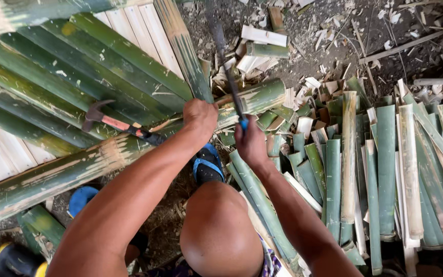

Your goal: The person assembles a bamboo structure by placing split bamboo strips into a frame, securing them with nails using a hammer, and trimming excess length with a machete. The process is repeated for multiple strips.

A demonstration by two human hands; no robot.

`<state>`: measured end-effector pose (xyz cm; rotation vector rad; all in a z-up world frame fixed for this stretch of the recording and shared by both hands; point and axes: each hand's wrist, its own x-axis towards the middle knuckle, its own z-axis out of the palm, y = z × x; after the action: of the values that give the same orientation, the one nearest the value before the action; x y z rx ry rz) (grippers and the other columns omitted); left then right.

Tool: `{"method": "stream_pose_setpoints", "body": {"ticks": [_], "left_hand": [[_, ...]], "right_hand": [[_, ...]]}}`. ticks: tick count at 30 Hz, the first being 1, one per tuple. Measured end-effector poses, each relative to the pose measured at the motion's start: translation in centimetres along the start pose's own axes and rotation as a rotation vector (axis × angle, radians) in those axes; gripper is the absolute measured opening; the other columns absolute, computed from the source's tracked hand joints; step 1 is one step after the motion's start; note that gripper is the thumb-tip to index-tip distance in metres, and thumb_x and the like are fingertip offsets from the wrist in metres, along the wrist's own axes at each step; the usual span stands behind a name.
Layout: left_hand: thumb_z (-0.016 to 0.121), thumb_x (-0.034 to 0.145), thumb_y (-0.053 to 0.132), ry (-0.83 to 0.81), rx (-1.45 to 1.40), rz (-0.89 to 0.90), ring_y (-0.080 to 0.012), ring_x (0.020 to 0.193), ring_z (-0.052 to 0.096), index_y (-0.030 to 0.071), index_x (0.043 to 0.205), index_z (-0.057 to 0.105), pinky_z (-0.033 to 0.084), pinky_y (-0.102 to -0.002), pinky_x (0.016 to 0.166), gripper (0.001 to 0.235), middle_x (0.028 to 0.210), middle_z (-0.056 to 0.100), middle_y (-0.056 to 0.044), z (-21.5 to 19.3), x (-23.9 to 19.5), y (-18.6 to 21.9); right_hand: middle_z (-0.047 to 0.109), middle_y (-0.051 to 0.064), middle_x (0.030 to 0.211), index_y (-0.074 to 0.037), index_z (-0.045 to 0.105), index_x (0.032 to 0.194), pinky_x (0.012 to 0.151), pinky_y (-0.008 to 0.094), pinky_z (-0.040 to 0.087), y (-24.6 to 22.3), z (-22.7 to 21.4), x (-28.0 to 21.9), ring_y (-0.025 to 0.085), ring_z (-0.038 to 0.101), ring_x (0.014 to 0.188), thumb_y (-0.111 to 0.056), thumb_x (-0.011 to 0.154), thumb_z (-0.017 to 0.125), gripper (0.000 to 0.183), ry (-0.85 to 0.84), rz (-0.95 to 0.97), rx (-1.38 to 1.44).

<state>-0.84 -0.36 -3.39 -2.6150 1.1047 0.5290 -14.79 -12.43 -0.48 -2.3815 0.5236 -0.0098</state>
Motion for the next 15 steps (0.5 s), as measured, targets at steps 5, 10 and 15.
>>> {"method": "stream_pose_setpoints", "body": {"ticks": [5,10,15], "left_hand": [[0.061,0.094,0.013,-0.037,0.038,0.045,-0.0242,0.073,0.077,0.017,0.119,0.069,0.055,-0.047,0.048,0.027,0.090,0.079,0.001,-2.2,0.5,-0.1],[0.063,0.094,0.013,-0.139,0.102,0.104,-0.0231,0.072,0.077,0.016,0.115,0.072,0.053,-0.047,0.047,0.022,0.089,0.080,0.000,-3.1,-0.1,0.5],[0.063,0.094,0.014,-0.146,0.054,0.091,-0.0227,0.074,0.077,0.016,0.112,0.073,0.054,-0.047,0.048,0.021,0.091,0.080,0.000,-2.6,-0.4,0.3]], "right_hand": [[0.065,0.030,0.072,-0.002,0.048,0.113,0.061,0.065,0.045,4.1,2.4,1.5,0.055,0.061,0.067,-0.027,0.101,0.056,0.029,-0.098,-0.102,-0.123],[0.066,0.027,0.075,-0.003,0.047,0.111,0.061,0.062,0.047,2.9,1.0,0.7,0.053,0.063,0.069,-0.021,0.104,0.054,0.021,-0.110,-0.137,0.016],[0.067,0.023,0.069,-0.003,0.045,0.117,0.051,0.055,0.053,-0.8,-1.2,-0.8,0.046,0.068,0.057,-0.019,0.102,0.053,0.023,0.028,0.020,0.134]]}}
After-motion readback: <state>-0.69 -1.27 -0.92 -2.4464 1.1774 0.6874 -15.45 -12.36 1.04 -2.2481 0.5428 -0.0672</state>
